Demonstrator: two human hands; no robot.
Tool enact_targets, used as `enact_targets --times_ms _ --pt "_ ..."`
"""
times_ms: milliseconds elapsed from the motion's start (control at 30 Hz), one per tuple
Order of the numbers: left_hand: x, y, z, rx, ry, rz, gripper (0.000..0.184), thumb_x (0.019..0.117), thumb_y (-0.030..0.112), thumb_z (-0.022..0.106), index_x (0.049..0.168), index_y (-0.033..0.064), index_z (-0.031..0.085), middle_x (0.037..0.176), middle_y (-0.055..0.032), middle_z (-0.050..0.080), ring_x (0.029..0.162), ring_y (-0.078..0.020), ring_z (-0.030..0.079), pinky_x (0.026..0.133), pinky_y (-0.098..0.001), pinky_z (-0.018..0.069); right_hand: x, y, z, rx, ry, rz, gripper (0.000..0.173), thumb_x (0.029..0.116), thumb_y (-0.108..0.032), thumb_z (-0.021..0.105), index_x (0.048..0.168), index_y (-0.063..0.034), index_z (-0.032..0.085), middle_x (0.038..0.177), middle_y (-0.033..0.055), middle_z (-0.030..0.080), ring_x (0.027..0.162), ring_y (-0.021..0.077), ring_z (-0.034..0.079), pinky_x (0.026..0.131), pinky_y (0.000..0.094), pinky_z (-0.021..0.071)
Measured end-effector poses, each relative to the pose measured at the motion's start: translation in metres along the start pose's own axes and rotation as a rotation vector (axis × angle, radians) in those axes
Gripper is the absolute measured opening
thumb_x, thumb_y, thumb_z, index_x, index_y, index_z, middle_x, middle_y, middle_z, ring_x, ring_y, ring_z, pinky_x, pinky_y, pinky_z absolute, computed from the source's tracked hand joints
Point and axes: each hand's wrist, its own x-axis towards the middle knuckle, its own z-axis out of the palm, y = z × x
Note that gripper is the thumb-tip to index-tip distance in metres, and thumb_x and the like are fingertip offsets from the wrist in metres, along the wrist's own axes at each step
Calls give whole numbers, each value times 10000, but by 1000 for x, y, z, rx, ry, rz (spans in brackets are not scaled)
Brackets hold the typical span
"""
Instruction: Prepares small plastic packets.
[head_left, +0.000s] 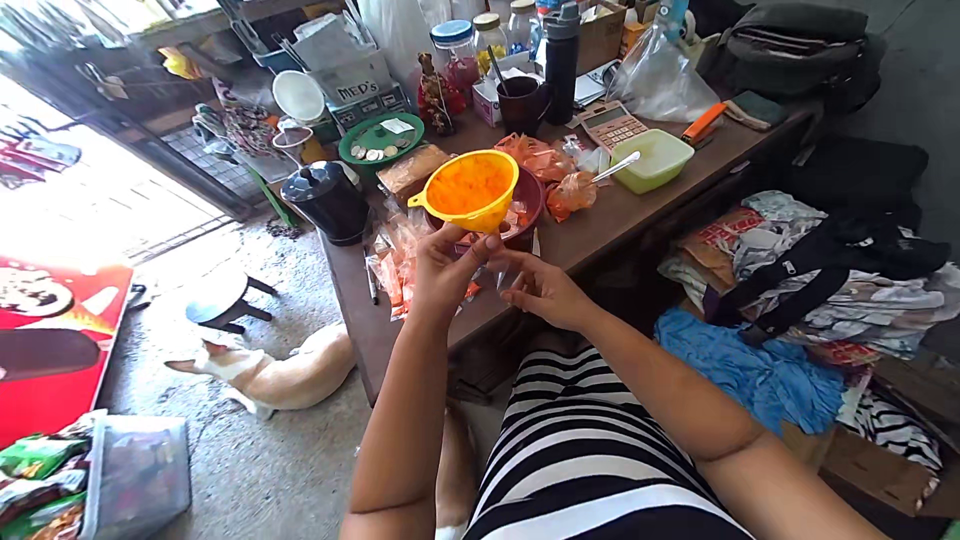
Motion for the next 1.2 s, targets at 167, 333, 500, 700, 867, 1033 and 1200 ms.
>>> enact_targets --times_ms 167,333,500,700,867,1033,1200 --pt "-1 17 4 41 -47 30 150 968 122 683 1112 96 714 1073 40 748 1004 -71 703 918 -280 585 -18 8 6 101 82 32 116 977 -23 644 1052 25 719 886 28 718 774 40 675 751 212 587" --pt "2 23 10 74 -31 42 121 982 104 654 1084 76 712 1068 21 755 1017 -80 706 938 -285 575 -37 1 1 -220 270 -186 133 952 -65 689 1051 2 746 960 67 702 837 59 672 772 210 583" --pt "9 30 21 126 -54 96 117 975 101 665 1077 66 708 1044 34 745 994 -62 698 925 -278 575 -39 -2 -8 -449 403 -340 134 946 -51 681 1044 17 743 952 94 705 855 91 678 801 216 577" --pt "13 30 27 198 -41 96 88 959 90 674 1025 46 711 1017 23 733 977 -55 688 921 -280 570 -42 -2 -14 -502 405 -345 131 954 -47 666 1037 19 742 932 94 698 822 90 668 774 201 570" --pt "10 17 35 227 -105 45 93 953 94 688 1007 28 724 1019 -2 727 980 -43 676 905 -257 565 -39 -7 -30 -484 215 -94 306 919 -61 697 1218 2 688 1123 147 699 978 228 681 873 378 573" --pt "13 17 42 204 -169 -15 94 959 97 680 1007 29 722 1037 -1 714 1004 -43 666 906 -238 564 -19 -44 -47 -35 92 -176 440 937 -135 678 1315 67 579 1193 90 702 1099 74 663 986 266 538" --pt "19 19 45 204 -161 14 107 958 120 683 1010 37 728 1061 -10 713 1065 -76 645 960 -264 525 -8 -58 -49 217 153 -93 163 922 46 683 1084 32 695 960 18 757 864 32 714 836 215 595"
